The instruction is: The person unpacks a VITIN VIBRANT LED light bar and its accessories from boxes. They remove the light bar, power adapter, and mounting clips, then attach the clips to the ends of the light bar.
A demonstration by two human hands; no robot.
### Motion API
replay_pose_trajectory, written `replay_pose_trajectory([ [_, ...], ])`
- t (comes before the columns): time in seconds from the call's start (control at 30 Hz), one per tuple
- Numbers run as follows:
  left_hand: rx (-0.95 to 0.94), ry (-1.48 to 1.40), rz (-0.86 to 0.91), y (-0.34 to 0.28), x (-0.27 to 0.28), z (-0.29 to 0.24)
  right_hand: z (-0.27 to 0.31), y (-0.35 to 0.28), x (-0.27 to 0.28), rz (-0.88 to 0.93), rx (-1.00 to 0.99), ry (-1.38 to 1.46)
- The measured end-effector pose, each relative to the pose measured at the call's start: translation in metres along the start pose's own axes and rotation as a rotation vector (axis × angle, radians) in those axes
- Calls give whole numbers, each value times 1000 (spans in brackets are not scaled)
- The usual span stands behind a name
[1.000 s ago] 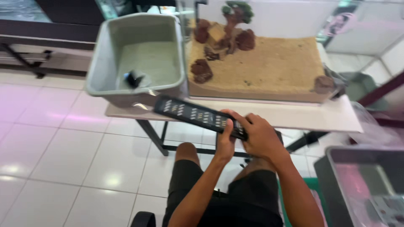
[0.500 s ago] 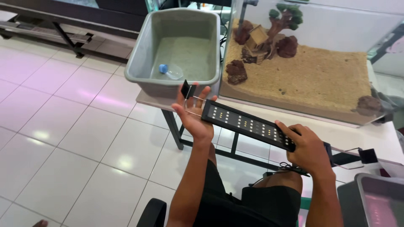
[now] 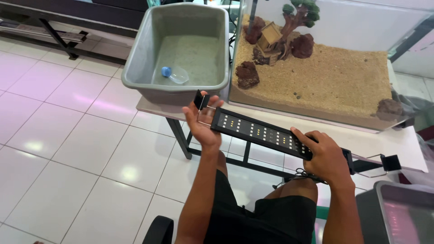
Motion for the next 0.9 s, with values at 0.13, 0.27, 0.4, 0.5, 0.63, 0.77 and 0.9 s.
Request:
replay_pose_trajectory([
  [0.13,-167,423,290,6,-18,-30,2,3,4,33,-14,-32],
  [0.27,-151,638,286,11,-24,-40,1,7,-5,49,-1,1],
  [0.4,-223,818,293,17,-20,-40,3,7,-8,49,-2,-13],
  [0.5,-280,881,303,18,-16,-39,6,8,-4,54,7,-5],
  [0.63,-192,845,260,20,-5,-38,7,11,-2,68,-2,-17],
  [0.77,-153,842,237,22,4,-31,7,13,-3,72,-11,-27],
  [0.9,-146,862,231,19,1,-32,8,12,-2,74,-5,-22],
])
Point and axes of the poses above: each hand's wrist, its own y-axis towards the middle knuckle, its own x-axis out of the back of the hand, z = x × y, the point moved 4 cm from there along y, towards the middle knuckle, and after that the axes turned 12 degrees about z, right-handed, at the moved point
